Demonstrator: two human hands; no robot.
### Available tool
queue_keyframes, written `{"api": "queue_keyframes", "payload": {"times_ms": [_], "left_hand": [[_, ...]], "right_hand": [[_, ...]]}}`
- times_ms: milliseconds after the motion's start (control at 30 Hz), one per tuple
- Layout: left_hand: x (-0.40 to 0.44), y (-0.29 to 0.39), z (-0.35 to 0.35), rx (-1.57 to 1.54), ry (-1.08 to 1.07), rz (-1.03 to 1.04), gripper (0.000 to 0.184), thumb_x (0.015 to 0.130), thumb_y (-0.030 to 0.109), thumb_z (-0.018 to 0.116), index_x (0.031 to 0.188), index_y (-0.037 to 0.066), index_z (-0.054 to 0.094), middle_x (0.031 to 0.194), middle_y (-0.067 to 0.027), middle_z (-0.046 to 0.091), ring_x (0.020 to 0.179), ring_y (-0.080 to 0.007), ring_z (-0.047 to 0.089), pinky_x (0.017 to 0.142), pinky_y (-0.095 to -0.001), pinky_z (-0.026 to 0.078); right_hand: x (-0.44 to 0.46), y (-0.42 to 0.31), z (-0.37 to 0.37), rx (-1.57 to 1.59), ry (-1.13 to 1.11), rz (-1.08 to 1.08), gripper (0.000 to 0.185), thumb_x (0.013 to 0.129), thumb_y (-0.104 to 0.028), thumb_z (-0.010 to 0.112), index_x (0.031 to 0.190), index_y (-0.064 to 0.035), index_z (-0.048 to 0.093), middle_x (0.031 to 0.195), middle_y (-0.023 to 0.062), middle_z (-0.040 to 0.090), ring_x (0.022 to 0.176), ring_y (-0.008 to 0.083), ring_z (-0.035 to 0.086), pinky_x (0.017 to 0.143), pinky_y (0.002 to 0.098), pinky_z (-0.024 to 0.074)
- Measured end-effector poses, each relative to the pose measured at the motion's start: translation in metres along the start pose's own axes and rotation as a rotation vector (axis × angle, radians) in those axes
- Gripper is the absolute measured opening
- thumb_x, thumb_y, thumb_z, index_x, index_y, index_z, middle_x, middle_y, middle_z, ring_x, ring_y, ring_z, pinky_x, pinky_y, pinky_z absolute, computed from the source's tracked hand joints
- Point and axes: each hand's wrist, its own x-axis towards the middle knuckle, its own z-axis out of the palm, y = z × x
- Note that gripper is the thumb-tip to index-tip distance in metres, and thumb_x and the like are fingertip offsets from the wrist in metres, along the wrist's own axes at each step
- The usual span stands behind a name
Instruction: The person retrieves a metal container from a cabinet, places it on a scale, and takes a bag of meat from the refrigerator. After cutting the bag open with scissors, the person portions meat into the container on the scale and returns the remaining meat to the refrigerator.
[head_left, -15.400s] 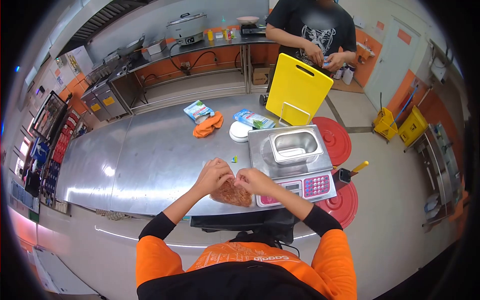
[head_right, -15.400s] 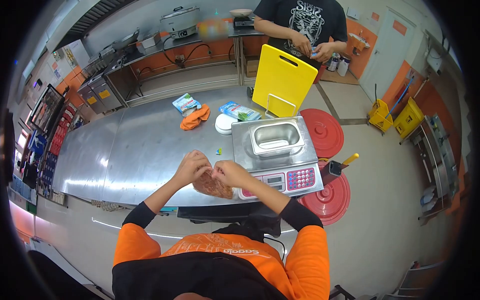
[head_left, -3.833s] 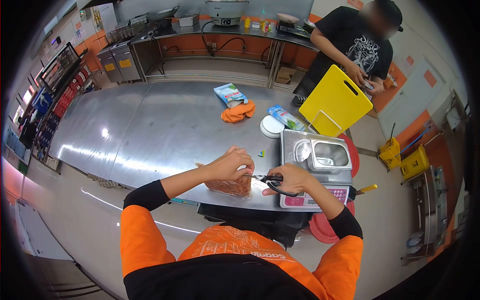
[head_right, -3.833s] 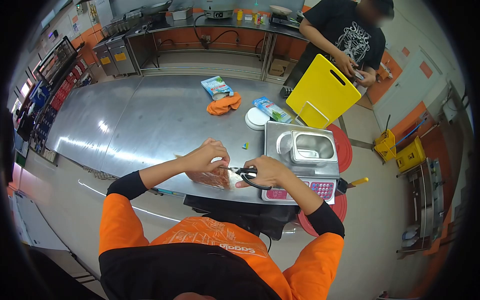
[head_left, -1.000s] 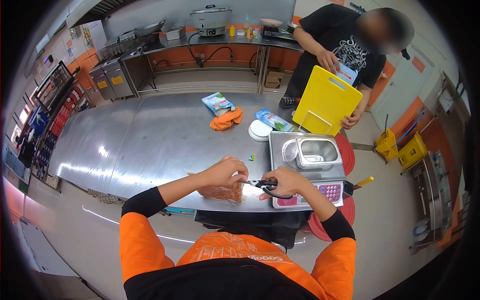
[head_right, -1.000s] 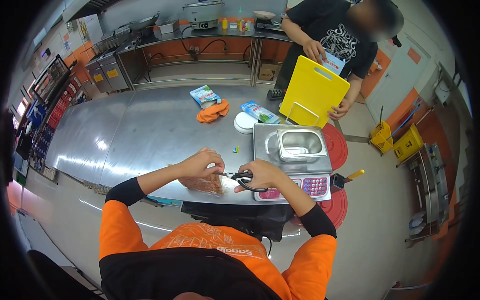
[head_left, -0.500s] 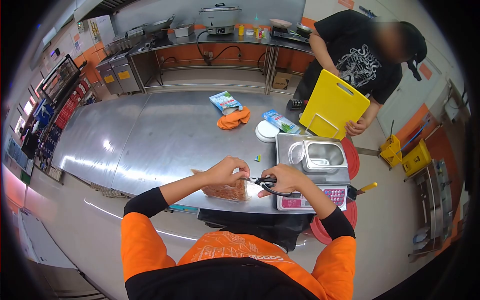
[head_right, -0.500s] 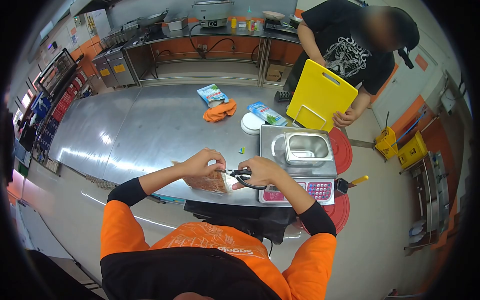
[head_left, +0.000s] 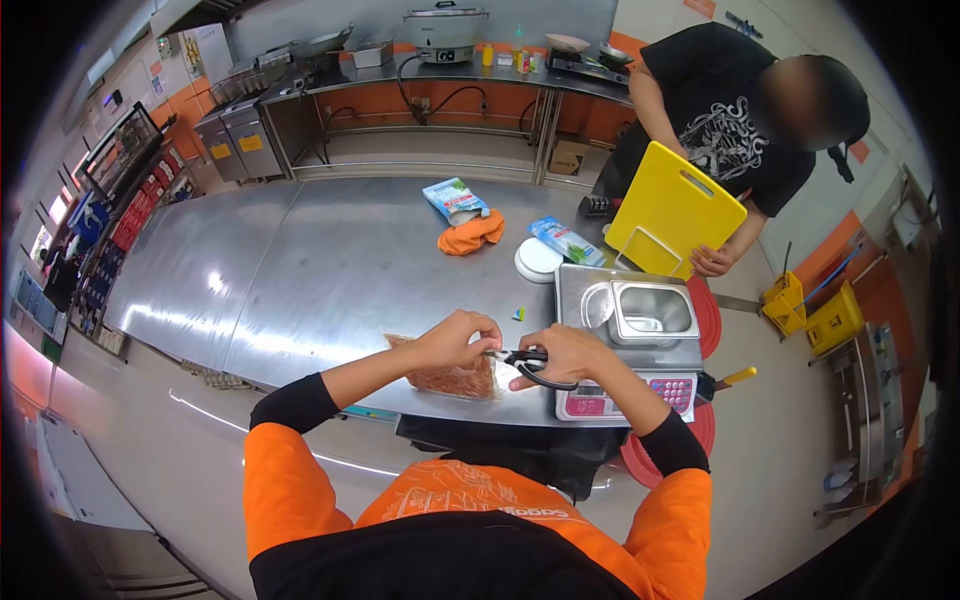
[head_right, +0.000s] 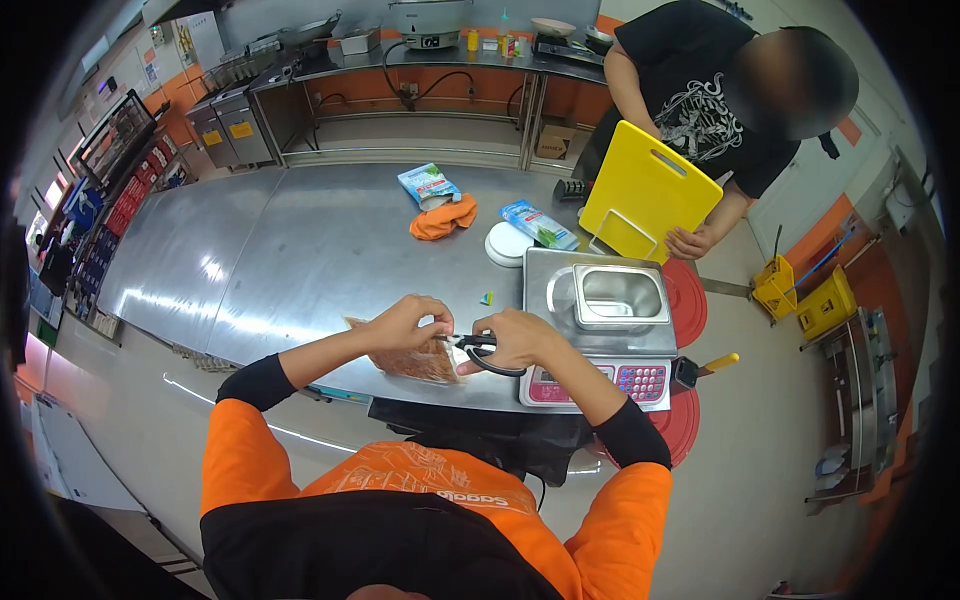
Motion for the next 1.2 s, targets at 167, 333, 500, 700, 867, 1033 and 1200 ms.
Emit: {"api": "queue_keyframes", "payload": {"times_ms": [167, 333, 500, 700, 867, 1033, 1200], "left_hand": [[-0.003, 0.0, -0.005, -0.064, 0.021, -0.06, 0.016, 0.08, 0.015, 0.061, 0.084, 0.0, 0.063, 0.076, -0.0131, 0.064, 0.071, -0.0266, 0.061, 0.067, -0.0334, 0.047], [-0.006, -0.001, -0.022, -0.002, -0.075, -0.043, 0.016, 0.082, 0.02, 0.061, 0.089, 0.007, 0.065, 0.082, -0.0057, 0.065, 0.08, -0.0204, 0.06, 0.078, -0.0328, 0.042], [-0.004, 0.002, -0.033, 0.29, -0.185, 0.146, 0.014, 0.08, 0.024, 0.062, 0.086, 0.012, 0.065, 0.085, -0.0016, 0.063, 0.087, -0.017, 0.056, 0.086, -0.0335, 0.034], [0.011, 0.011, -0.037, 0.574, -0.345, 0.303, 0.012, 0.075, 0.023, 0.063, 0.08, 0.012, 0.065, 0.079, -0.0009, 0.06, 0.083, -0.0181, 0.055, 0.08, -0.0319, 0.037], [0.02, 0.029, -0.033, 1.14, -0.459, 0.463, 0.005, 0.071, 0.019, 0.062, 0.07, 0.014, 0.063, 0.073, 0.0021, 0.058, 0.08, -0.0143, 0.054, 0.075, -0.0278, 0.037], [0.021, 0.028, -0.027, 1.226, -0.403, 0.671, 0.011, 0.069, 0.023, 0.062, 0.062, 0.015, 0.061, 0.067, 0.0048, 0.056, 0.078, -0.0127, 0.053, 0.073, -0.0286, 0.037], [0.036, 0.003, -0.027, 0.762, -0.521, 0.536, 0.022, 0.069, 0.031, 0.059, 0.057, 0.013, 0.058, 0.061, 0.0029, 0.054, 0.073, -0.0179, 0.051, 0.069, -0.0327, 0.036]], "right_hand": [[0.005, 0.006, -0.002, -0.024, -0.009, -0.029, 0.069, 0.054, -0.07, 0.066, 0.083, -0.0067, 0.067, 0.069, 0.0145, 0.063, 0.07, 0.0324, 0.061, 0.065, 0.0401, 0.0475], [0.003, 0.006, -0.003, -0.04, -0.024, -0.016, 0.069, 0.055, -0.07, 0.065, 0.084, -0.0071, 0.067, 0.07, 0.0142, 0.063, 0.071, 0.0321, 0.061, 0.066, 0.0399, 0.0477], [0.004, 0.004, -0.004, -0.068, -0.035, -0.014, 0.07, 0.055, -0.07, 0.065, 0.086, -0.0078, 0.067, 0.07, 0.014, 0.063, 0.072, 0.0318, 0.062, 0.066, 0.0398, 0.048], [0.004, 0.004, -0.003, -0.092, -0.007, -0.019, 0.071, 0.053, -0.071, 0.066, 0.088, -0.0084, 0.067, 0.071, 0.014, 0.063, 0.072, 0.0316, 0.062, 0.066, 0.0398, 0.0488], [0.004, 0.008, 0.001, -0.099, 0.02, -0.033, 0.066, 0.056, -0.066, 0.069, 0.089, -0.0085, 0.066, 0.066, 0.011, 0.062, 0.067, 0.0312, 0.061, 0.062, 0.039, 0.0471], [0.0, 0.004, 0.002, -0.114, 0.013, -0.029, 0.068, 0.055, -0.067, 0.067, 0.089, -0.0082, 0.066, 0.068, 0.0125, 0.063, 0.069, 0.0316, 0.062, 0.064, 0.0398, 0.0484], [0.0, 0.002, 0.004, -0.084, 0.011, -0.038, 0.071, 0.054, -0.07, 0.066, 0.088, -0.0066, 0.067, 0.068, 0.0149, 0.063, 0.069, 0.0319, 0.062, 0.065, 0.0407, 0.049]]}}
